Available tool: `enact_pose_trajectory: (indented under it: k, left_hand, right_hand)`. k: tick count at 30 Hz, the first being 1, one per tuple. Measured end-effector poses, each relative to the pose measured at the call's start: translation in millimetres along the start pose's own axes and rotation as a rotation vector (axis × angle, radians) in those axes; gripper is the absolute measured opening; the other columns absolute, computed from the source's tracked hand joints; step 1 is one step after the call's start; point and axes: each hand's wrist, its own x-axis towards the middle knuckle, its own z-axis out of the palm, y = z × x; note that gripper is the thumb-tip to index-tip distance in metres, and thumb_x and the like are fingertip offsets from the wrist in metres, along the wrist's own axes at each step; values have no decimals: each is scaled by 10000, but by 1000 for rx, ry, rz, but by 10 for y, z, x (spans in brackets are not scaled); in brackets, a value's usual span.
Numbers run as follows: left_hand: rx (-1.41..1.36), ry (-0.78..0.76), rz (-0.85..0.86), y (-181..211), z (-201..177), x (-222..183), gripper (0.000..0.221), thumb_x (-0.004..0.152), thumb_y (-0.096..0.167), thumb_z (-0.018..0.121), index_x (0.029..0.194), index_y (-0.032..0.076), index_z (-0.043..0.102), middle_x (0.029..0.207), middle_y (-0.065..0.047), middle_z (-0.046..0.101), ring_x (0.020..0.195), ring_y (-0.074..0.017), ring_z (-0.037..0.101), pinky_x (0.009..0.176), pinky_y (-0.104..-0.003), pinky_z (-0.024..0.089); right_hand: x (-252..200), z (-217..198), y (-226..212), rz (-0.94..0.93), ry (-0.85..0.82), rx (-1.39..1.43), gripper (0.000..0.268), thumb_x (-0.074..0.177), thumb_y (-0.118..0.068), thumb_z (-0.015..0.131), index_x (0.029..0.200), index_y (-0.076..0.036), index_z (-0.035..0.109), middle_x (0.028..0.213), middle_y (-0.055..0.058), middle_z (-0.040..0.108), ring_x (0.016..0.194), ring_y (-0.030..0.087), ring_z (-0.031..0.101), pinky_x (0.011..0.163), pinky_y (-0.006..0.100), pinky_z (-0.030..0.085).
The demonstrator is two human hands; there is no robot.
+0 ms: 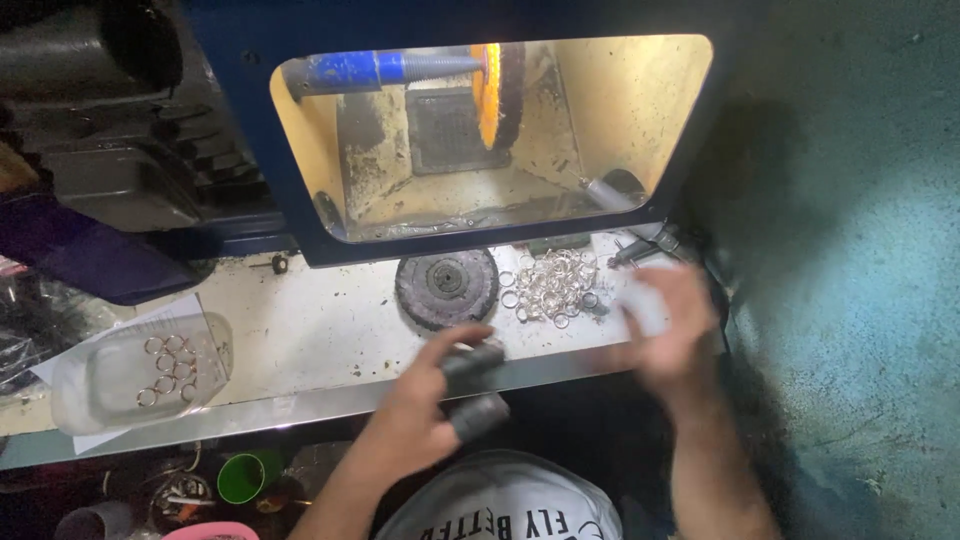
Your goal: Polishing small metal rings using a handheld rotary tool at a jewelry workshop station.
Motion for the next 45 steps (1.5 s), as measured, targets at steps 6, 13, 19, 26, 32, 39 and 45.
enact_pose_trajectory:
  k: [6, 13, 19, 26, 32, 39, 45]
  left_hand:
    - [-105, 376, 328, -502, -86, 177, 511, 855, 122, 768, 1314, 172, 551, 1360, -98, 662, 1251, -250, 709, 1041, -385, 598]
    - [-76, 422, 428, -587, -145, 150, 552, 846, 162, 779, 1344, 146, 541, 1378, -110, 609, 1320, -286, 606, 1147, -389, 486]
    - [-26, 454, 396, -788, -77, 166, 613, 809, 196, 814, 1366, 112, 572, 1345, -98, 658, 1262, -246, 623, 1098, -374, 476]
    - [-244, 157, 398, -533, 190, 38, 557, 849, 299, 778, 1340, 82, 628, 1271, -97, 668, 1114, -243, 740, 976, -421, 648]
    - [-472, 45, 419, -584, 462, 127, 577, 911, 257, 726, 1438, 141, 523, 1280, -123, 656, 1144, -255, 672, 1005, -404, 542]
    - [-960, -120, 579, -534, 1018, 330, 1056, 881, 607, 762, 1597, 69, 202, 1470, -226, 516, 1307, -296, 572, 1126, -410, 464]
    - [-932, -11, 688, -427, 828, 260, 742, 847, 836, 535, 753, 100, 533, 678, 14, 492, 554, -56, 403, 482, -196, 279]
  right_hand:
    - [568, -104, 501, 116, -207, -520, 281, 939, -252, 809, 1106, -32, 760, 1052, 123, 756, 1006, 332, 657, 905, 406, 507]
    - [237, -115, 701, 171, -79, -289, 330, 1010, -145, 709, 1319, -40, 657, 1182, 200, 720, 1031, 379, 690, 871, 425, 559]
    - [-88, -403, 389, 91, -214, -237, 362, 959, -210, 674, 1287, -64, 639, 1321, 204, 566, 1214, 399, 619, 990, 475, 530]
    - [-216, -608, -19, 526, -397, -272, 454, 903, -319, 679, 1337, -217, 590, 1092, 113, 750, 869, 302, 724, 798, 438, 561]
    - [-661, -728, 92, 736, -321, -338, 500, 839, -361, 723, 1307, -242, 592, 896, 74, 748, 656, 254, 707, 530, 388, 551]
    - [-1261, 424, -374, 172, -20, 535, 517, 827, -176, 822, 1182, -154, 447, 1123, 141, 734, 927, 197, 708, 798, 298, 553]
    - [-822, 488, -356, -88, -275, 522, 478, 691, -233, 947, 1042, -62, 671, 1134, 192, 725, 1007, 274, 740, 908, 362, 592]
